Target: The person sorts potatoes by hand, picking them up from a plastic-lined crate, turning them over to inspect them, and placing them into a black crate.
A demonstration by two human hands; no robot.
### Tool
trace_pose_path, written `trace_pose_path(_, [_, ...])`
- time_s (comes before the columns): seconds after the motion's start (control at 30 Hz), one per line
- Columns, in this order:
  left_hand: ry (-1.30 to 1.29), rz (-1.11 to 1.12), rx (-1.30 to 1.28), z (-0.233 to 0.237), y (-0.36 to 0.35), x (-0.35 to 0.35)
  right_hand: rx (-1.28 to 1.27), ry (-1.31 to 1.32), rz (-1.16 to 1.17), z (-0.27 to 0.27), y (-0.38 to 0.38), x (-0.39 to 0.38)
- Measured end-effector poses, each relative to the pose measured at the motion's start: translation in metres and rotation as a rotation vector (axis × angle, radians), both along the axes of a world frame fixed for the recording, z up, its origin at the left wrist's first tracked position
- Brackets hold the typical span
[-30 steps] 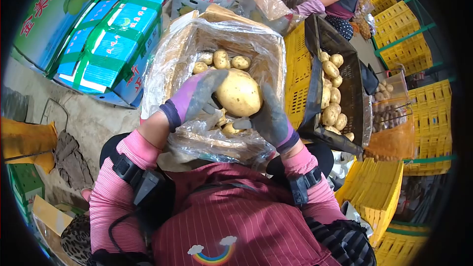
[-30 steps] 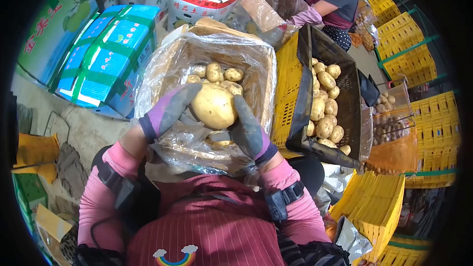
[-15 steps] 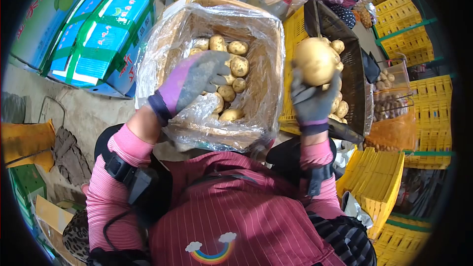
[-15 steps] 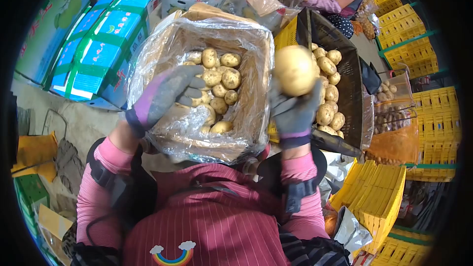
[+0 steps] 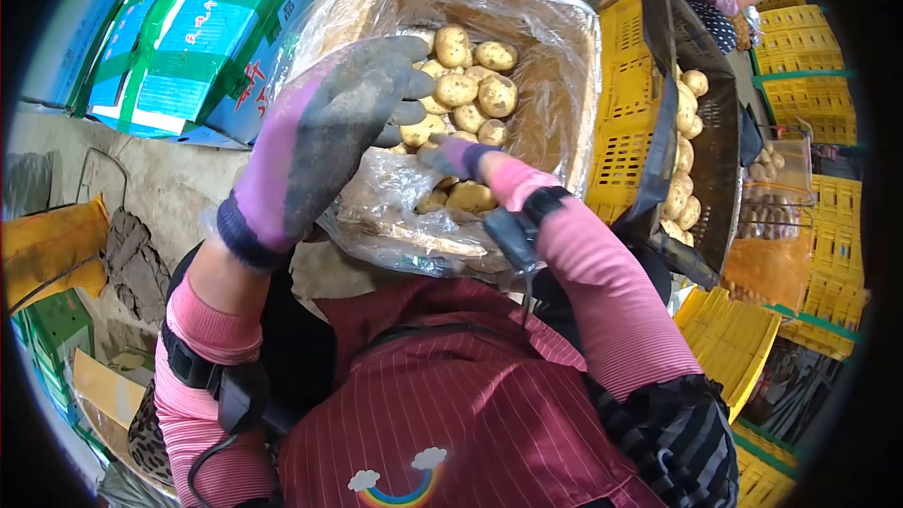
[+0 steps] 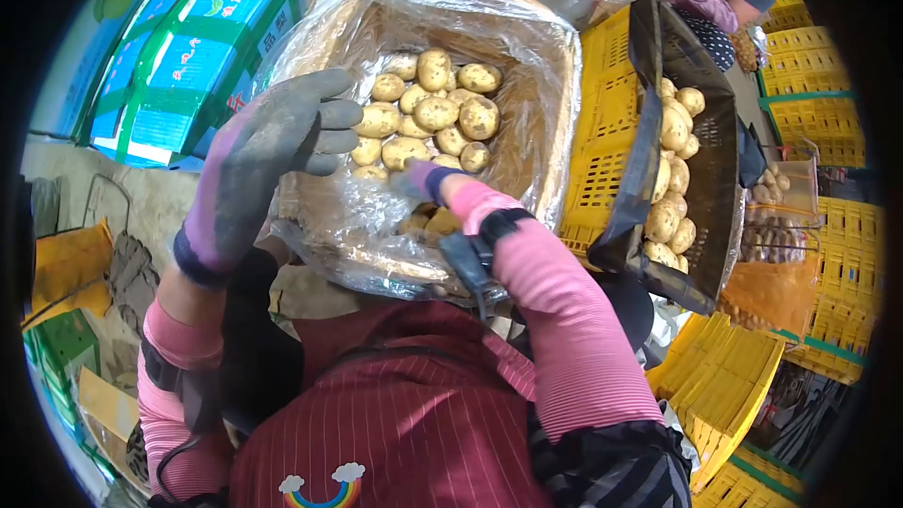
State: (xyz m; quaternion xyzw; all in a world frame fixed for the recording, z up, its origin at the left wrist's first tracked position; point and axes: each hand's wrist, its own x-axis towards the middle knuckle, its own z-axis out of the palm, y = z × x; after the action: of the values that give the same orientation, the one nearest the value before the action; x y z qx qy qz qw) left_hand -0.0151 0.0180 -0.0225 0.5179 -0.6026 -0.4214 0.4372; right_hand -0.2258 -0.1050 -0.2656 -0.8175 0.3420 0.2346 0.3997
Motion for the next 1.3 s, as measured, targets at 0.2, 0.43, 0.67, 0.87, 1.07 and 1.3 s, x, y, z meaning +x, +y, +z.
trace_pose_path(0.2, [0.239,0.073,0.111,0.009,0.011,-0.002,0.050,-0.054,0.261,-0.002,-0.025,0.065])
trace_pose_path(0.43, [0.344,0.252,0.204,0.022,0.022,-0.004,-0.261,0.406,0.145,0.037,-0.089,0.009])
trace_pose_path(0.67, [0.504,0.281,0.192,0.016,0.023,-0.011,0.381,0.718,0.412,-0.049,-0.011,-0.032])
trace_pose_path(0.87, [0.361,0.309,0.219,0.026,0.015,-0.012,0.283,0.738,0.462,-0.058,-0.012,-0.028])
trace_pose_path(1.07, [0.143,0.100,0.075,0.001,0.011,0.010,0.471,-0.051,-0.300,0.108,-0.015,-0.023])
trace_pose_path(1.3, [0.051,-0.192,0.041,-0.035,0.012,-0.008,1.284,-0.919,-0.954,0.190,0.039,-0.033])
